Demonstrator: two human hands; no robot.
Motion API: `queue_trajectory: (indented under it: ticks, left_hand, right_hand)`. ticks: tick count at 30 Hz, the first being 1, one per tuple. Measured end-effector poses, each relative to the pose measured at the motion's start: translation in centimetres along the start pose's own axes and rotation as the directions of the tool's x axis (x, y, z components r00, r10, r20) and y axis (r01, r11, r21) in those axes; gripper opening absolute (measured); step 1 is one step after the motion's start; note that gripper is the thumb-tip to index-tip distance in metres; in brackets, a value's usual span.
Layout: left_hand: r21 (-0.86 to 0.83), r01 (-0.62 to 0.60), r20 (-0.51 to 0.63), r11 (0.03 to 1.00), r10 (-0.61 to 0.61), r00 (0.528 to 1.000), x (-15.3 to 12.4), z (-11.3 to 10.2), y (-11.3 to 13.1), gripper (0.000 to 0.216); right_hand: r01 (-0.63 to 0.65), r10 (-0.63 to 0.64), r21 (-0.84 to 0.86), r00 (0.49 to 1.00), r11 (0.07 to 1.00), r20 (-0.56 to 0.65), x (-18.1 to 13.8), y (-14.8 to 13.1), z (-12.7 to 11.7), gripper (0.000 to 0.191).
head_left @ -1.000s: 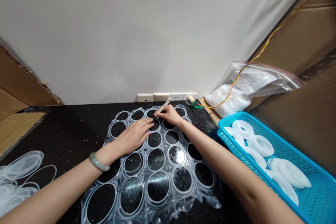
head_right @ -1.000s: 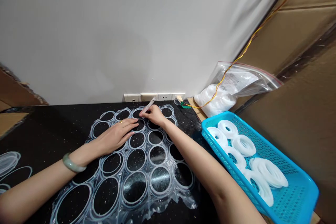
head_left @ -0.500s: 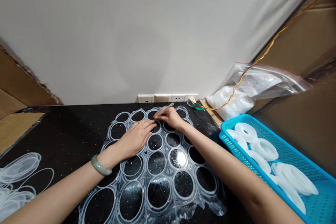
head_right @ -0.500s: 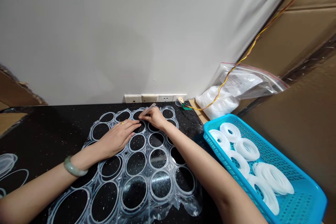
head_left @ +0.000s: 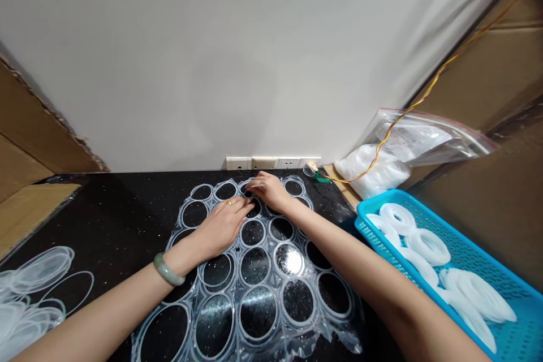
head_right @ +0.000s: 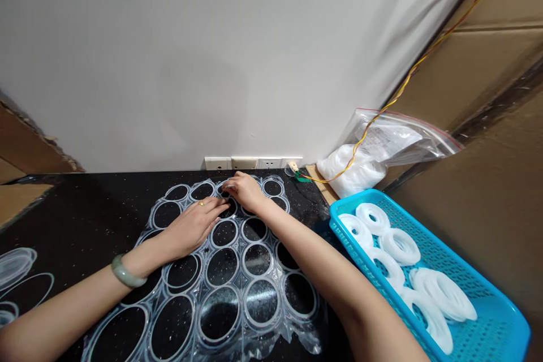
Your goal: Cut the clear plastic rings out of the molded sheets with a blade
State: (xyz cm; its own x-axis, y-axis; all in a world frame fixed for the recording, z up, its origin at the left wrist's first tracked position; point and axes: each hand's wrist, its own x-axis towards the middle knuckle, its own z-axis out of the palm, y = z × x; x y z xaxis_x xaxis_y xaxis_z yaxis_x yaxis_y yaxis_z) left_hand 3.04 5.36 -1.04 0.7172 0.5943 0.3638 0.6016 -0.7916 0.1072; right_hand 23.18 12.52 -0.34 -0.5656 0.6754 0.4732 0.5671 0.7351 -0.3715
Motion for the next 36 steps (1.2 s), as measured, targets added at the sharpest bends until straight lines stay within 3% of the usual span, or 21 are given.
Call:
queue_trajectory:
  ticks: [7, 12, 15, 18, 21, 25, 27, 29, 30, 32, 34, 36]
  left_hand:
    - [-0.038, -0.002, 0.017, 0.999, 0.003, 1.0, 0.1, -0.2, 0.1, 0.038]
    - [0.003, -0.028, 0.004, 1.0, 0.028, 1.0, 0.2, -0.2, 0.1, 0.037]
    - [0.001, -0.029, 0.019, 1.0, 0.029, 0.999, 0.1, -0.3, 0.2, 0.039]
    - [-0.016, -0.026, 0.029, 1.0, 0.026, 0.999, 0.1, -0.3, 0.1, 0.04]
    - [-0.028, -0.029, 0.026, 0.999, 0.03, 0.999, 0.1, -0.2, 0.1, 0.04]
    - [-0.027, -0.04, 0.003, 0.999, 0.04, 0.999, -0.1, 0.2, -0.1, 0.04]
    - [-0.041, -0.043, -0.009, 0.998, 0.043, 0.999, -0.1, 0.4, -0.2, 0.041]
    - [-0.081, -0.033, -0.014, 0.996, 0.032, 0.999, -0.2, 0.5, -0.4, 0.041]
    - [-0.118, -0.022, -0.014, 0.993, 0.02, 1.0, -0.1, 0.5, -0.5, 0.04]
    - [-0.225, 0.031, -0.025, 0.974, -0.037, 0.999, 0.2, 0.1, -0.6, 0.037]
    - [-0.375, 0.134, -0.047, 0.917, -0.163, 0.985, 0.6, -0.9, -0.3, 0.035]
    - [-0.597, 0.239, -0.022, 0.766, -0.313, 0.949, 0.9, -2.3, 0.8, 0.042]
  right_hand:
    - [-0.104, 0.098, -0.114, 0.993, 0.988, -0.058, 1.9, 0.5, -0.1, 0.019]
    - [-0.163, 0.152, -0.071, 0.979, 0.984, -0.134, 2.3, 0.6, 0.0, 0.019]
    - [-0.258, 0.259, 0.03, 0.943, 0.966, -0.209, 2.6, 1.0, -0.3, 0.018]
    - [-0.356, 0.347, 0.029, 0.887, 0.934, -0.303, 2.8, 1.7, -1.3, 0.019]
    - [-0.463, 0.423, 0.033, 0.776, 0.886, -0.467, 3.0, 2.4, -3.1, 0.023]
    - [-0.572, 0.532, 0.175, 0.547, 0.801, -0.646, 2.7, 3.2, -6.3, 0.025]
    - [-0.57, 0.584, 0.293, 0.432, 0.767, -0.688, 2.2, 3.1, -7.7, 0.026]
    - [-0.504, 0.7, 0.501, 0.37, 0.703, -0.611, 1.5, 2.3, -8.7, 0.026]
    - [-0.461, 0.76, 0.605, 0.379, 0.649, -0.528, 1.1, 1.6, -9.0, 0.026]
    - [-0.404, 0.824, 0.746, 0.454, 0.53, -0.34, 0.1, -0.4, -9.2, 0.025]
    - [-0.372, 0.802, 0.828, 0.579, 0.42, -0.147, -1.1, -3.0, -9.2, 0.025]
    - [-0.326, 0.701, 0.906, 0.711, 0.27, 0.047, -2.6, -5.8, -9.2, 0.026]
